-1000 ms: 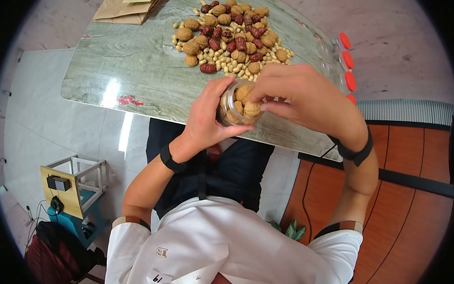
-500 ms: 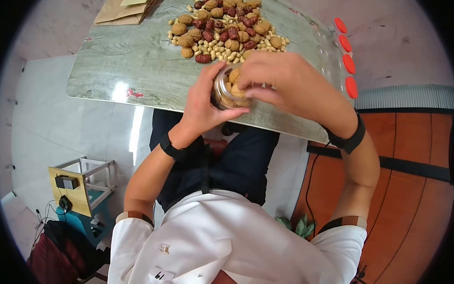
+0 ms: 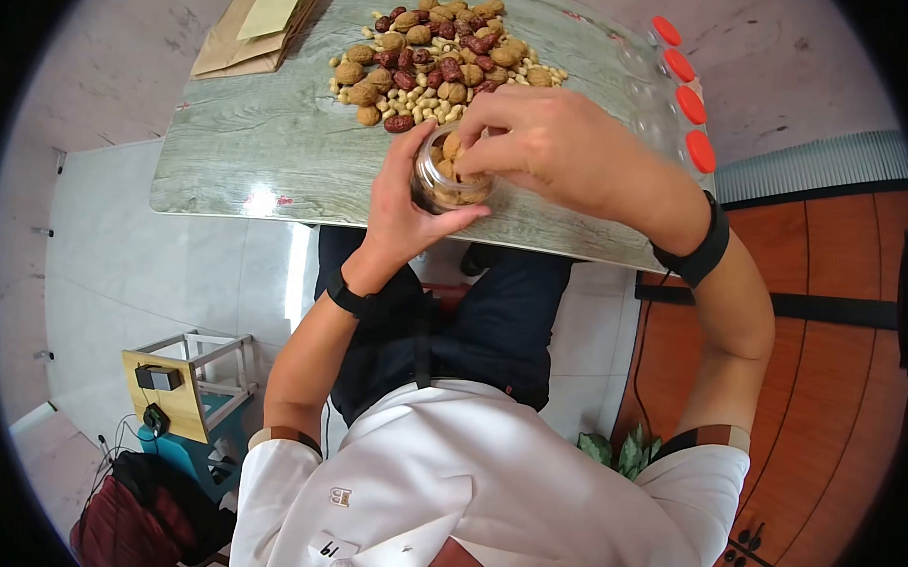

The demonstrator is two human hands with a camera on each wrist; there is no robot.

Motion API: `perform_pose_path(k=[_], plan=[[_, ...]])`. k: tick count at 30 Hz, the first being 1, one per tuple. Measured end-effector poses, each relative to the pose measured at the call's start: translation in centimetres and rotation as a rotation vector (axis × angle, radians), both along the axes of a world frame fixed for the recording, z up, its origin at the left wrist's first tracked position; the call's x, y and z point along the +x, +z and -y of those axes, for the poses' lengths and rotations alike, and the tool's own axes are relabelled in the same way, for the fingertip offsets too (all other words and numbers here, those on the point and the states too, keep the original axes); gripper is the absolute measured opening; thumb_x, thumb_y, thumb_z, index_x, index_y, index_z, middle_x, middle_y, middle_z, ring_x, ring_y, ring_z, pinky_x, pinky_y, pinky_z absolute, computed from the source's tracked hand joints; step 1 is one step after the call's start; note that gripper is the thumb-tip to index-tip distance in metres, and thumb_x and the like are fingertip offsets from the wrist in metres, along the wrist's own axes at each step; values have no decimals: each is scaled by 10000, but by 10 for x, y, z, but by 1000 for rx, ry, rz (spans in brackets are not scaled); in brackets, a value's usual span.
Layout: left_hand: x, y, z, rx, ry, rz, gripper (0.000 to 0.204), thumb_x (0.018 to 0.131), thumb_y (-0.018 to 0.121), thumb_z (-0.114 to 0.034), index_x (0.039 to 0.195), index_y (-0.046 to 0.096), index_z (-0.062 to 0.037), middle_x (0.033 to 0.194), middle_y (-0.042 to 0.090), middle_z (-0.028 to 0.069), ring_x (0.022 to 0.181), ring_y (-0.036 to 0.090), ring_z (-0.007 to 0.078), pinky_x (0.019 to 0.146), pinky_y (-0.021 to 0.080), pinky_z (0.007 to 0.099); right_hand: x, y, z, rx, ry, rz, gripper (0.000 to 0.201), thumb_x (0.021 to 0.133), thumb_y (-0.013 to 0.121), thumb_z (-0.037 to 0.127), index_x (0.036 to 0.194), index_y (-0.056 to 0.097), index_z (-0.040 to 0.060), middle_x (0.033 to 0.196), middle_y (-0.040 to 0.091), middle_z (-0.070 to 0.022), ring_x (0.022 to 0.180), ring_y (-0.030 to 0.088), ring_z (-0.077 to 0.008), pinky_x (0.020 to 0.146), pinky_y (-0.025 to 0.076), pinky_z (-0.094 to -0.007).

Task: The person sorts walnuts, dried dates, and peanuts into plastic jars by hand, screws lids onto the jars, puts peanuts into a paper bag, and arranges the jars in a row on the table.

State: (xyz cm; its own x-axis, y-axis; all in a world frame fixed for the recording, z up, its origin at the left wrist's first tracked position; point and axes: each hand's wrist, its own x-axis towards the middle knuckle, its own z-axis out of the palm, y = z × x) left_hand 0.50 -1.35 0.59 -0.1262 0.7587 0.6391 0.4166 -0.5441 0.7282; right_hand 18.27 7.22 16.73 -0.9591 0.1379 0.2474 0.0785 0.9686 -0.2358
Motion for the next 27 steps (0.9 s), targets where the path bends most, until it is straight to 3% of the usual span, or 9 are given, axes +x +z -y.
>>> perform_pose_path(k=[1, 5, 7, 14, 22, 25, 27], plan=[[0, 0, 1, 1, 2, -1, 1036, 607, 1016, -311, 1434, 474, -1, 1293, 621, 191, 1167, 651, 345, 988, 539, 422, 1, 1, -3, 91, -17, 24, 66, 817, 695, 93, 878, 678, 75, 979, 657, -64, 903, 697, -298, 759, 557, -415], [0, -1, 0, -9, 2, -6, 1041, 603, 1018, -306, 1435, 473, 1, 1294, 618, 192, 1170, 650, 340, 996, 537, 420, -1, 2, 1, 71, -32, 14, 45, 825, 675, 94, 863, 665, 72, 972, 660, -62, 890, 698, -297, 753, 562, -411], [-1, -1, 0, -11, -9, -4, 1043, 602, 1019, -306, 1435, 472, 1, 1296, 617, 192, 1172, 649, 340, 997, 536, 420, -1, 3, 2, 87, -17, 43, 169, 774, 759, 46, 930, 696, 64, 1019, 694, -35, 874, 697, -277, 740, 563, -397], [0, -2, -1, -14, -9, 14, 1051, 600, 1020, -306, 1440, 466, 0, 1307, 613, 191, 1186, 646, 336, 1013, 532, 414, 6, 6, -6, 45, -70, -91, 199, 779, 795, 51, 961, 717, 65, 1016, 706, -43, 895, 697, -287, 763, 568, -396], [0, -1, 0, -18, -10, 5, 1055, 597, 1022, -306, 1440, 467, 4, 1304, 614, 193, 1190, 643, 340, 1013, 530, 414, 3, -3, 0, 144, -68, 8, 98, 828, 749, 147, 862, 700, 68, 914, 688, -60, 891, 690, -274, 781, 560, -410], [0, 0, -1, 5, -6, -29, 1056, 597, 1022, -304, 1441, 466, 3, 1299, 613, 194, 1180, 644, 342, 1007, 531, 414, 0, -6, 3, -21, -58, -72, 137, 771, 798, 75, 863, 701, 47, 937, 710, -53, 834, 695, -284, 739, 571, -402], [0, -1, 0, 2, -4, -18, 1059, 600, 1021, -303, 1445, 461, 1, 1293, 608, 193, 1169, 645, 343, 997, 533, 417, 1, -7, 4, 14, -82, -77, 133, 771, 798, 75, 860, 703, 47, 940, 709, -53, 845, 692, -283, 743, 570, -402]])
